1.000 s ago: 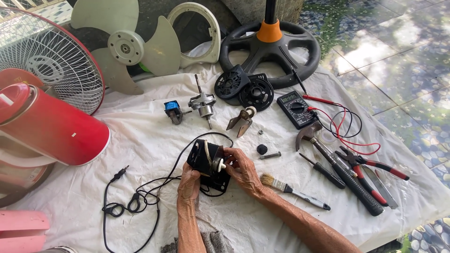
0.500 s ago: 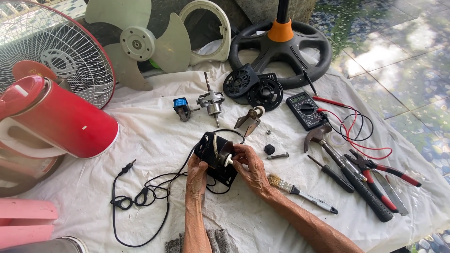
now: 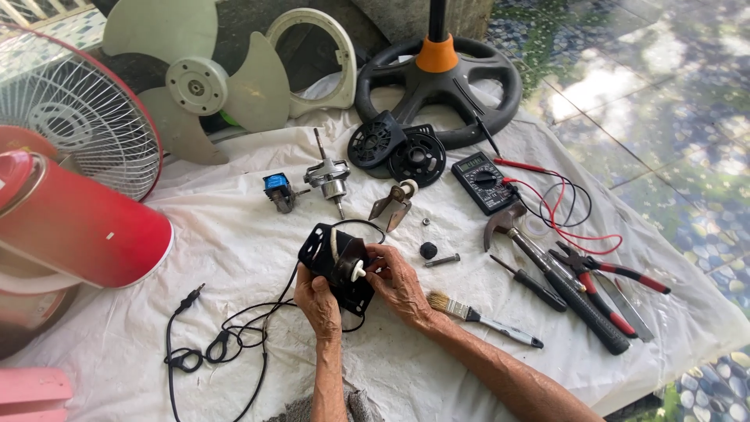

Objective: The person is repairing a fan motor by disassembling parts, cleaning them with a brush, and using pliers to manipulate the internal wiring.

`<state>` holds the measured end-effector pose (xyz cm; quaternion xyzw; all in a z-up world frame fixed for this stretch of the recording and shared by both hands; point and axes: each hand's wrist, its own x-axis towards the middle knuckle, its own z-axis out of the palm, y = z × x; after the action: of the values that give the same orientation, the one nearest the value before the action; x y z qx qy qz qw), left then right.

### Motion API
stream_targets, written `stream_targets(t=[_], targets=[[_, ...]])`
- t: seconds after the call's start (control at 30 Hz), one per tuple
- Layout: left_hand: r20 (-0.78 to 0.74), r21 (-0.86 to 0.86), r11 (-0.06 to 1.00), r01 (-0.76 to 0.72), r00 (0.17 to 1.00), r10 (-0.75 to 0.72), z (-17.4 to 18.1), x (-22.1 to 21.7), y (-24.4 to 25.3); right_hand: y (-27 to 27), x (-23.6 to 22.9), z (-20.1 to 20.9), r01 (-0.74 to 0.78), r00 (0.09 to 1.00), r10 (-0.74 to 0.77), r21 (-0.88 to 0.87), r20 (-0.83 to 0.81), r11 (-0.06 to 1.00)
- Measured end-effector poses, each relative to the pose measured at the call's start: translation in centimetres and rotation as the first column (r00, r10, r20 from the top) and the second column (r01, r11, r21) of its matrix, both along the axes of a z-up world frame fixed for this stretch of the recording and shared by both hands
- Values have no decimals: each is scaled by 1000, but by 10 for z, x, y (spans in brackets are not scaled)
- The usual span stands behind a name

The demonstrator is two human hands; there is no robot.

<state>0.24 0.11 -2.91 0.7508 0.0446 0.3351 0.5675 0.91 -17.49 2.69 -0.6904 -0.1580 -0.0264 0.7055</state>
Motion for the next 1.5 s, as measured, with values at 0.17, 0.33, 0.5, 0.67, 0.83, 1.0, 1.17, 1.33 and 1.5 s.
stream_targets(t=[0.17, 0.33, 0.5, 0.67, 0.83, 1.0, 1.17, 1.33, 1.5], targets=[[148, 167, 967, -191, 975, 167, 34, -15, -16, 0, 1, -4, 29, 996, -26, -35, 87, 999], [117, 281, 947, -157, 985, 128, 46, -20, -30, -3, 2, -5, 29, 986, -18, -67, 168, 997], [-101, 137, 981, -135, 984, 149, 63, -22, -37, -1, 2, -12, 34, 983, -21, -72, 181, 997], [-111, 184, 970, -157, 978, 179, 64, -20, -37, -3, 2, -10, 49, 979, -32, -81, 200, 995], [-126, 167, 978, -123, 981, 145, 55, -17, -26, -2, -2, -4, 89, 970, -67, -84, 232, 993], [-130, 193, 977, -85, 985, 111, 61, -18, -26, -4, -4, -1, 64, 982, -43, -112, 187, 992], [-138, 256, 956, -144, 973, 184, 51, -15, -25, -2, -4, -5, 62, 987, -45, -112, 151, 992], [-137, 265, 951, -158, 970, 199, 40, -12, -22, -19, -11, 24, -52, 993, 70, -185, 94, 981], [-72, 290, 946, -145, 982, 172, 45, -14, -24, -81, -40, 76, -228, 972, 235, -327, -18, 917]])
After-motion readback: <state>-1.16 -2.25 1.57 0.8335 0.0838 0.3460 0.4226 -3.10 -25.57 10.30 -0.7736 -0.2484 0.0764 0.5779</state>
